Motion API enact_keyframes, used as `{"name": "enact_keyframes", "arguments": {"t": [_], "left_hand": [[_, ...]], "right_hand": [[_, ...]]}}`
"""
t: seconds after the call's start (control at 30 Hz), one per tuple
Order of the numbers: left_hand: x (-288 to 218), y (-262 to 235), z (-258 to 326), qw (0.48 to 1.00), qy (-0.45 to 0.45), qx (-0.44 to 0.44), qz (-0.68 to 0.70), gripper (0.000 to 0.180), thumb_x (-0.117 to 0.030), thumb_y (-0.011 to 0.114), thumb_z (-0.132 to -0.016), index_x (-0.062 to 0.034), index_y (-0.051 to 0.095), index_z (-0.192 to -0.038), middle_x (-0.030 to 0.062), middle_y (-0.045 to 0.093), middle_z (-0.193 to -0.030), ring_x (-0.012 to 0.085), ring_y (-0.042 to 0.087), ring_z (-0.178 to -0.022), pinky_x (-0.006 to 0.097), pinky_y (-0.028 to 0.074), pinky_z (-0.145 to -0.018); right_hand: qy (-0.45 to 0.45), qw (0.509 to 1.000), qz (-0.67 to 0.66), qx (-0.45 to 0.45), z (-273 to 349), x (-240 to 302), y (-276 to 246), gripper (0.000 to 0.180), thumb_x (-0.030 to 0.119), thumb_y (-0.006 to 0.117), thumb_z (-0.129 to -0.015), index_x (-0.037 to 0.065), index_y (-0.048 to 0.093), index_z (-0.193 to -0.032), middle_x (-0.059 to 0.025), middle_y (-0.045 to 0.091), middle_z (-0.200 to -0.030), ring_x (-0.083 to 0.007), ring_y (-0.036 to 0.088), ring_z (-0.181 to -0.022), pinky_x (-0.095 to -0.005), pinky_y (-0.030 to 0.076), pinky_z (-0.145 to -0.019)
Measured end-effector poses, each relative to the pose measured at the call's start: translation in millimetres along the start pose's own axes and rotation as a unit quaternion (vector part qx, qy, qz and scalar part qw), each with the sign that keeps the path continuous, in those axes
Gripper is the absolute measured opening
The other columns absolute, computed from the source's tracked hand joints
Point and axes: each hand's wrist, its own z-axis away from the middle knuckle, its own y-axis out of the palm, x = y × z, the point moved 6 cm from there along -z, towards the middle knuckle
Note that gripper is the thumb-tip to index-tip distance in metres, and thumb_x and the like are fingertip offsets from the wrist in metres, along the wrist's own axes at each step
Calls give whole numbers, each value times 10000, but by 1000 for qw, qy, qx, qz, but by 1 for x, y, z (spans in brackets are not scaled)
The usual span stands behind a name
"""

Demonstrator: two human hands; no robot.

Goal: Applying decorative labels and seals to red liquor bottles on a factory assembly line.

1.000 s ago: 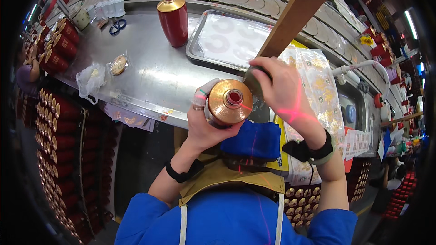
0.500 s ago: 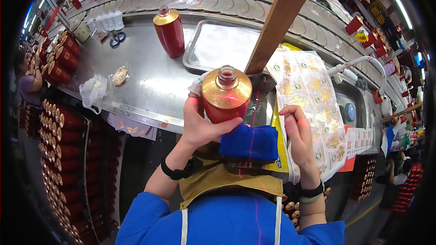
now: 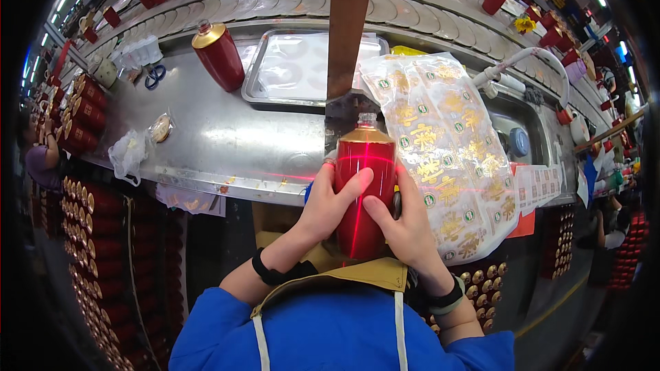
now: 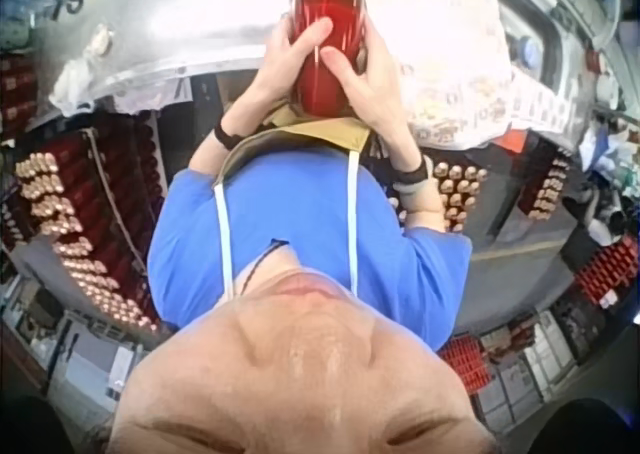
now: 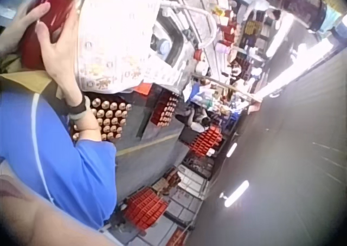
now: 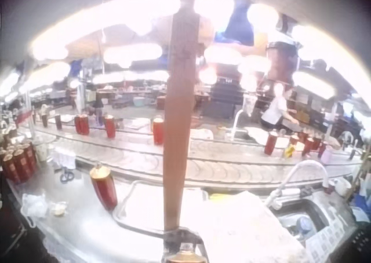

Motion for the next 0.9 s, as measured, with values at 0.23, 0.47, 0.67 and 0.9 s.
{"name": "enact_keyframes", "arguments": {"t": [0.23, 0.47, 0.67, 0.9], "left_hand": [[24, -3, -19, 994, -77, -21, 69, 628, -400, 705, -984, 47, 424, -1324, 174, 641, -1160, 215, 701, -974, 358, 620, -791], [1, -17, -28, 992, 40, -88, -76, 703, -413, 659, -1001, 97, 378, -1395, 227, 588, -1244, 262, 663, -1074, 357, 559, -909], [-8, -21, -26, 943, 109, -98, -299, 766, -321, 762, -933, 94, 383, -1453, 263, 542, -1322, 272, 568, -1234, 398, 467, -1047], [3, -13, -16, 981, 86, -58, -165, 649, -247, 706, -973, 88, 425, -1453, 228, 570, -1305, 269, 570, -1212, 395, 456, -1041]], "right_hand": [[68, 998, -9, -3, -16, -18, 0, 729, 410, 714, -952, -27, 475, -1485, -255, 640, -1207, -345, 644, -1098, -425, 498, -944], [20, 998, 51, -1, -29, -2, 4, 728, 353, 741, -936, -15, 466, -1501, -227, 627, -1125, -333, 641, -1019, -409, 512, -902], [-80, 987, 140, 0, -9, 4, -5, 714, 179, 774, -897, 24, 475, -1526, -108, 560, -1159, -200, 565, -923, -319, 463, -873], [10, 999, 0, 39, 5, -11, 5, 850, 181, 825, -868, -6, 379, -1567, -267, 463, -1524, -390, 454, -1432, -431, 365, -1173]]}}
